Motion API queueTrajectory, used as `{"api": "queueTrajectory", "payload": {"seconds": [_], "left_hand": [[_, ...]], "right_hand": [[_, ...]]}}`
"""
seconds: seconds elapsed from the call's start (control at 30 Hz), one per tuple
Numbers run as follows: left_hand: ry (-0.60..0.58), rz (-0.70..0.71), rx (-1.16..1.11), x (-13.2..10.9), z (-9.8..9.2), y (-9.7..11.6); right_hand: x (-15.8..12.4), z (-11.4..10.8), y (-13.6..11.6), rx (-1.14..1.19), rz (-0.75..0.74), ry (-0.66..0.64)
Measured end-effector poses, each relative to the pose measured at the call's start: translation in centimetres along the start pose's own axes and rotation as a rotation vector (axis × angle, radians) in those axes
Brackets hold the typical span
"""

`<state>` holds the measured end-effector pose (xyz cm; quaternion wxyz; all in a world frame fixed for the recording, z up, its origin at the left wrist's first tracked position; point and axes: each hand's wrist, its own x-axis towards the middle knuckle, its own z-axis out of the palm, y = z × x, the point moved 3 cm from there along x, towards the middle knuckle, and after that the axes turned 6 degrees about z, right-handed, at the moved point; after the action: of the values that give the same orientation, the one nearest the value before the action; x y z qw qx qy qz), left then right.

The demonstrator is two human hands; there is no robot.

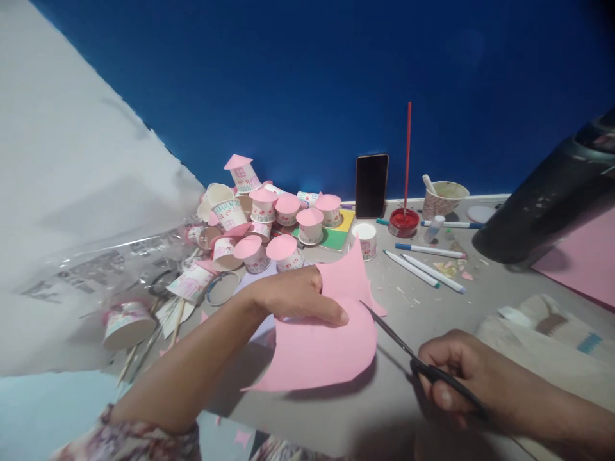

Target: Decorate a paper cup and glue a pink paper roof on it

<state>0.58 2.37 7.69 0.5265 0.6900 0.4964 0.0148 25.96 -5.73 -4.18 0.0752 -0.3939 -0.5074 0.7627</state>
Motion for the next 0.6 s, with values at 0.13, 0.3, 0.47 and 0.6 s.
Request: {"api": "queueTrajectory", "payload": {"seconds": [0.13, 0.3, 0.47, 0.6], "left_hand": [[-0.110, -0.053, 0.065, 0.06, 0.26, 0.19], [-0.113, -0.089, 0.118, 0.01, 0.24, 0.23], [-0.122, -0.031, 0.109, 0.20, 0.16, 0.25], [-0.143, -0.025, 0.125, 0.38, 0.15, 0.36]], "right_hand": [[-0.11, 0.10, -0.15, 0.015, 0.017, -0.004], [-0.14, 0.02, 0.06, 0.018, 0.014, -0.006], [-0.05, -0.06, 0.38, -0.001, 0.035, -0.001], [-0.03, 0.08, 0.32, -0.004, 0.074, 0.010]]}}
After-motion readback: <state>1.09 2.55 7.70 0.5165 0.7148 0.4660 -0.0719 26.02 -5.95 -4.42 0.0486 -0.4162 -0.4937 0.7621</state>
